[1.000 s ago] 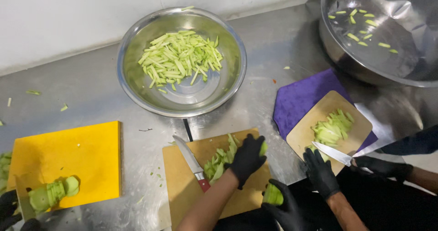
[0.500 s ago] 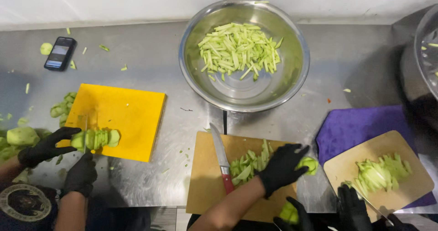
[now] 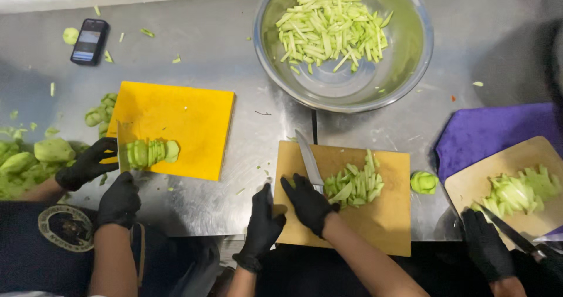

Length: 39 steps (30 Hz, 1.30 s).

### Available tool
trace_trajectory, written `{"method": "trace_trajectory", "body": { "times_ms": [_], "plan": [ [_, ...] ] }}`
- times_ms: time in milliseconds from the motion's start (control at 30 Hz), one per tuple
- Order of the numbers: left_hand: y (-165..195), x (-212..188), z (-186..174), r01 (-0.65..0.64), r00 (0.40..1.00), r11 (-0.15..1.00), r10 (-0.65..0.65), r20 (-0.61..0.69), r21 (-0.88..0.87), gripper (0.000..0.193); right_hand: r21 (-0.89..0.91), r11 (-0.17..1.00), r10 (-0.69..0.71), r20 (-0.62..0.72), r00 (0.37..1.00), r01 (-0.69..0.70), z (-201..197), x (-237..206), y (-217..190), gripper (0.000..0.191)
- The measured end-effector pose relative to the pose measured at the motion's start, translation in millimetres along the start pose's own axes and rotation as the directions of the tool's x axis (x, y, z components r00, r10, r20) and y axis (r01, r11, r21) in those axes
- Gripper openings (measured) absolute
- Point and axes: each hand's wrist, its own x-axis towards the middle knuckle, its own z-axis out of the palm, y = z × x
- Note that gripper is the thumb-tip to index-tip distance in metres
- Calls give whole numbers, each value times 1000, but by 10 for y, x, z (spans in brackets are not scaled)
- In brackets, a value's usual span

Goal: The person slices and juliennes green vegetables on a cutting board using a knife. They repeatedly cut the vegetables into thin strips and transfer them into a metal bowl.

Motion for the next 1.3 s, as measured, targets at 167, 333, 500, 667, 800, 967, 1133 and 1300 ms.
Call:
{"method": "trace_trajectory", "body": {
  "times_ms": [167,333,500,667,800,967,1133,1300],
  "plan": [
    [492,234,88,-224,972,866,166,165,447,118,156,913,392,-86,916,-376,-294,-409,145,40],
    [429,402,364,-254,951,861,140,274,440,91,-43,843,537,70,840,-536,-205,-326,40,47],
    [199,507,381,-413,902,842,325,286,347,79,132,811,584,-115,804,-570,-101,-377,68,59],
    [139,547,130,-461,852,886,427,303,50,93,427,862,445,-378,812,-274,-4,-947,-116,67],
    [101,639,44,-480,797,877,434,420,4,82,368,577,752,109,650,-730,158,-1280,-382,71],
    [128,493,336,-362,875,923,290,388,127,77,501,617,726,-64,685,-607,247,-1458,-467,68],
    [182,299,447,-314,915,949,303,267,-4,87,478,627,715,-37,699,-616,290,-1534,-445,67],
    [87,395,331,-324,888,943,332,318,-81,65,366,733,641,-90,762,-573,316,-1543,-441,68]
  ]
}}
